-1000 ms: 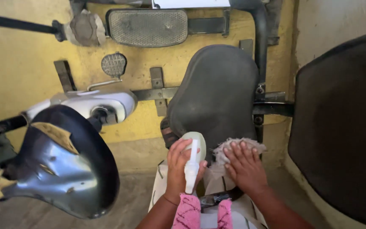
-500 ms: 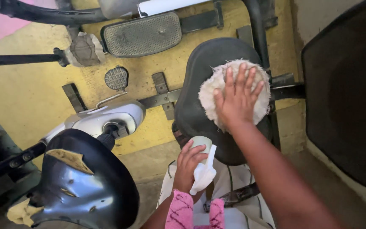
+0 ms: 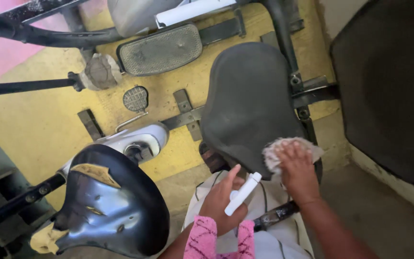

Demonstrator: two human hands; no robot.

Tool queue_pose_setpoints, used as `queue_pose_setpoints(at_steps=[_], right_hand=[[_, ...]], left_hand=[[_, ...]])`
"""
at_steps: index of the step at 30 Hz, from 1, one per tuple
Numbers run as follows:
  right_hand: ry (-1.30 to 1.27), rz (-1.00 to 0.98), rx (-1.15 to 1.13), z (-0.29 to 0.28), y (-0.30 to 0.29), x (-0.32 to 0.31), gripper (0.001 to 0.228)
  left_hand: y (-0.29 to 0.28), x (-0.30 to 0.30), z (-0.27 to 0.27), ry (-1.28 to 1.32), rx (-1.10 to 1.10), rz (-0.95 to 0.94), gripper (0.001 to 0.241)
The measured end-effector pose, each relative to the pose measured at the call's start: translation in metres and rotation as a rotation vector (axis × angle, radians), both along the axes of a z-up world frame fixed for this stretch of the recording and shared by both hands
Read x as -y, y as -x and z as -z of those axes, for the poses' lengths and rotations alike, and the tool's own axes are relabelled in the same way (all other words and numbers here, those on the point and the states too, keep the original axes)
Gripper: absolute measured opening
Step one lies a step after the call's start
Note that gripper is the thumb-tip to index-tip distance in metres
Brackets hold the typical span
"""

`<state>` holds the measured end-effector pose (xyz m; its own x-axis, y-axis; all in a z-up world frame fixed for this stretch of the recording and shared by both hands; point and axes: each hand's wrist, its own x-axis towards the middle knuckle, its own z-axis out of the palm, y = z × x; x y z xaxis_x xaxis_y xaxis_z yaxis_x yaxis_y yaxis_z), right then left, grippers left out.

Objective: Cleaning and wiping down various gym equipment using a spray bottle and cloth.

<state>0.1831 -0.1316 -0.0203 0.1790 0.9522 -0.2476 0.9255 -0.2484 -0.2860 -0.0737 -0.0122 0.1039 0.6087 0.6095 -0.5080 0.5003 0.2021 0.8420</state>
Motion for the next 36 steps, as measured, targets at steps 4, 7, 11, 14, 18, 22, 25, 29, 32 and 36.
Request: queue_pose_setpoints(at_steps=[4, 7, 11, 14, 18, 22, 25, 29, 32, 36], right_hand=[[-0.243, 0.162, -0.141, -0.002, -0.015, 0.016, 0.044], [-0.313, 0.660, -0.495, -0.012, -0.010, 0.021, 0.040], [-0.375, 0.970, -0.587, -0.020, -0.004, 0.025, 0.039], [-0.450, 0.941, -0.653, -0.024, 0.004, 0.029, 0.040], [-0.458, 0.985, -0.675, -0.028, 0.015, 0.035, 0.038], [-0.526, 0.953, -0.664, -0.024, 0.019, 0.045, 0.037], [-0.571, 1.028, -0.718, -0.016, 0.019, 0.058, 0.037], [-0.559, 1.158, -0.660, -0.025, 0.017, 0.059, 0.037], [-0.633, 1.152, -0.697, -0.024, 0.015, 0.062, 0.035], [-0.712, 1.136, -0.822, -0.023, 0.015, 0.063, 0.032]], left_hand=[[0.001, 0.009, 0.001, 0.051, -0.111, 0.069, 0.090], [0.010, 0.018, 0.000, -0.043, -0.107, 0.130, 0.088], [0.016, 0.016, -0.004, -0.051, -0.105, 0.196, 0.090], [0.022, 0.027, 0.017, -0.120, -0.123, 0.228, 0.090], [0.013, 0.018, 0.003, -0.014, -0.196, 0.264, 0.098], [0.012, 0.015, -0.012, 0.024, -0.160, 0.255, 0.086], [0.012, 0.017, -0.017, 0.126, -0.287, 0.293, 0.067], [0.028, 0.031, 0.004, -0.103, -0.035, 0.284, 0.065], [0.023, 0.030, -0.008, -0.061, 0.038, 0.272, 0.068], [0.018, 0.031, -0.015, -0.046, 0.040, 0.262, 0.069]])
